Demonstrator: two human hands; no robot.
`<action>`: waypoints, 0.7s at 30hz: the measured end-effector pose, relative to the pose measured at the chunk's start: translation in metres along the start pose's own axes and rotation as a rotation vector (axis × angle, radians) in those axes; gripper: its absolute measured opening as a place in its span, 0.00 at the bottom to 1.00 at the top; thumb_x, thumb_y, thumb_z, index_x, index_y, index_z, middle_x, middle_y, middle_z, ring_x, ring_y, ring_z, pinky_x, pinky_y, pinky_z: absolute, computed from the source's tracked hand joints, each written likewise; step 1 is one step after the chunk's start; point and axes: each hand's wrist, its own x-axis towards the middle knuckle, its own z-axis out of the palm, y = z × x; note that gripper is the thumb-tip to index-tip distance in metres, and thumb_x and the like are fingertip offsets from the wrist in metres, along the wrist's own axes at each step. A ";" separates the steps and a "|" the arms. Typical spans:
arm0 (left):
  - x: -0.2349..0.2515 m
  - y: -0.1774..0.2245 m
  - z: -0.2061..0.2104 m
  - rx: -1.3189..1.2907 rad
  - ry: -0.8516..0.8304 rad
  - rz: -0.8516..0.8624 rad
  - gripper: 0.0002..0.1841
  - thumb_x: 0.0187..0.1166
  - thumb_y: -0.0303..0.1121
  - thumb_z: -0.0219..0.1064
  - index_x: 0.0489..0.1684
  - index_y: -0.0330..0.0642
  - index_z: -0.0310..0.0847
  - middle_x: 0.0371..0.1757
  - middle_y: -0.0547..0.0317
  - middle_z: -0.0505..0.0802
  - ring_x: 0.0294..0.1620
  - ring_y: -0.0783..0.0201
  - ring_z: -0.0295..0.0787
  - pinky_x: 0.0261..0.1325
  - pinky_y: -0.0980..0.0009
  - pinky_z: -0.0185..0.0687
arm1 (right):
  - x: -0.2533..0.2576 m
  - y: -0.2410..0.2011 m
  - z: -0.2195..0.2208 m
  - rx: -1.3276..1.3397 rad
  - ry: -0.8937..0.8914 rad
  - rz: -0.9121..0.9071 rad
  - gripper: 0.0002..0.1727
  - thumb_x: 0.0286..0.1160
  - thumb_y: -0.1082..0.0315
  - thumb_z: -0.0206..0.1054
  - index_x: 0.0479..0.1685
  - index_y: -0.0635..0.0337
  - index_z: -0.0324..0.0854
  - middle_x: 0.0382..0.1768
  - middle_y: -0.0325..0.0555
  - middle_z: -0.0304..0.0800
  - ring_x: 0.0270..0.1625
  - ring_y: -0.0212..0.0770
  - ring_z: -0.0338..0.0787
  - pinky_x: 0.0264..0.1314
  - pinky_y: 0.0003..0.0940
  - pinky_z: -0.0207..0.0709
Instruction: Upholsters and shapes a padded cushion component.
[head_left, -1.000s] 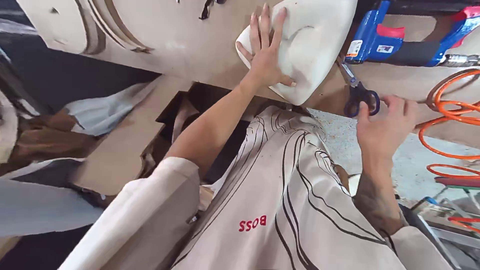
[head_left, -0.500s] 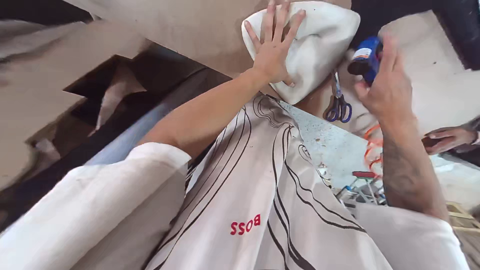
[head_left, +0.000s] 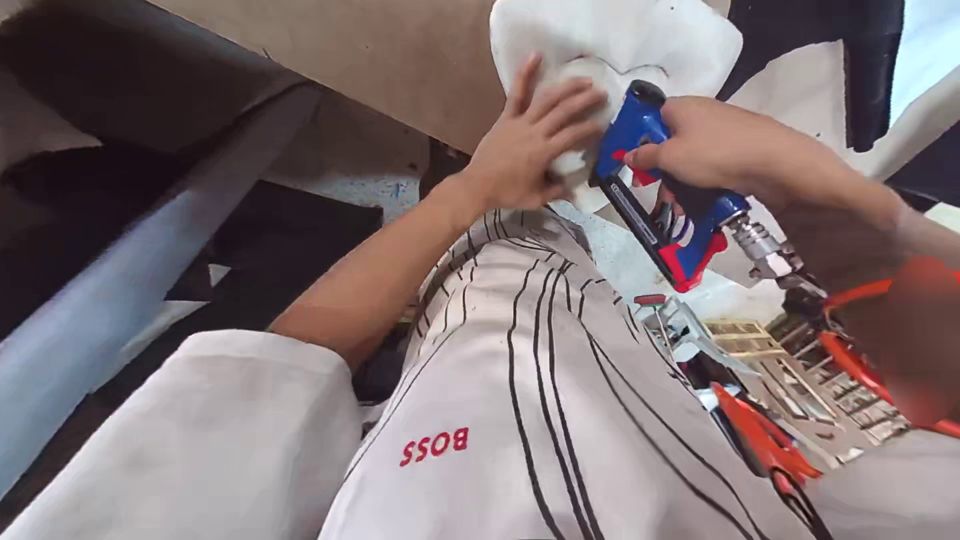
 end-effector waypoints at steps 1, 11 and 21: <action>-0.012 0.002 0.009 0.012 0.023 0.029 0.34 0.68 0.65 0.72 0.72 0.59 0.84 0.91 0.56 0.70 0.96 0.46 0.48 0.92 0.28 0.22 | 0.004 -0.011 -0.001 -0.031 -0.008 0.018 0.18 0.83 0.57 0.67 0.58 0.62 0.74 0.33 0.53 0.91 0.18 0.46 0.91 0.19 0.45 0.90; -0.039 0.041 0.057 0.006 0.220 -0.131 0.11 0.78 0.30 0.64 0.37 0.56 0.95 0.88 0.64 0.75 0.95 0.42 0.51 0.84 0.17 0.20 | 0.011 -0.009 0.002 0.232 -0.136 0.174 0.19 0.88 0.54 0.62 0.63 0.59 0.70 0.35 0.54 0.92 0.17 0.46 0.88 0.18 0.42 0.87; -0.033 0.047 0.051 0.004 0.140 -0.200 0.07 0.78 0.35 0.68 0.39 0.60 0.95 0.90 0.59 0.71 0.96 0.39 0.44 0.83 0.16 0.16 | 0.010 -0.032 0.006 0.087 -0.068 0.249 0.17 0.87 0.55 0.62 0.60 0.59 0.70 0.32 0.55 0.90 0.18 0.46 0.90 0.18 0.43 0.89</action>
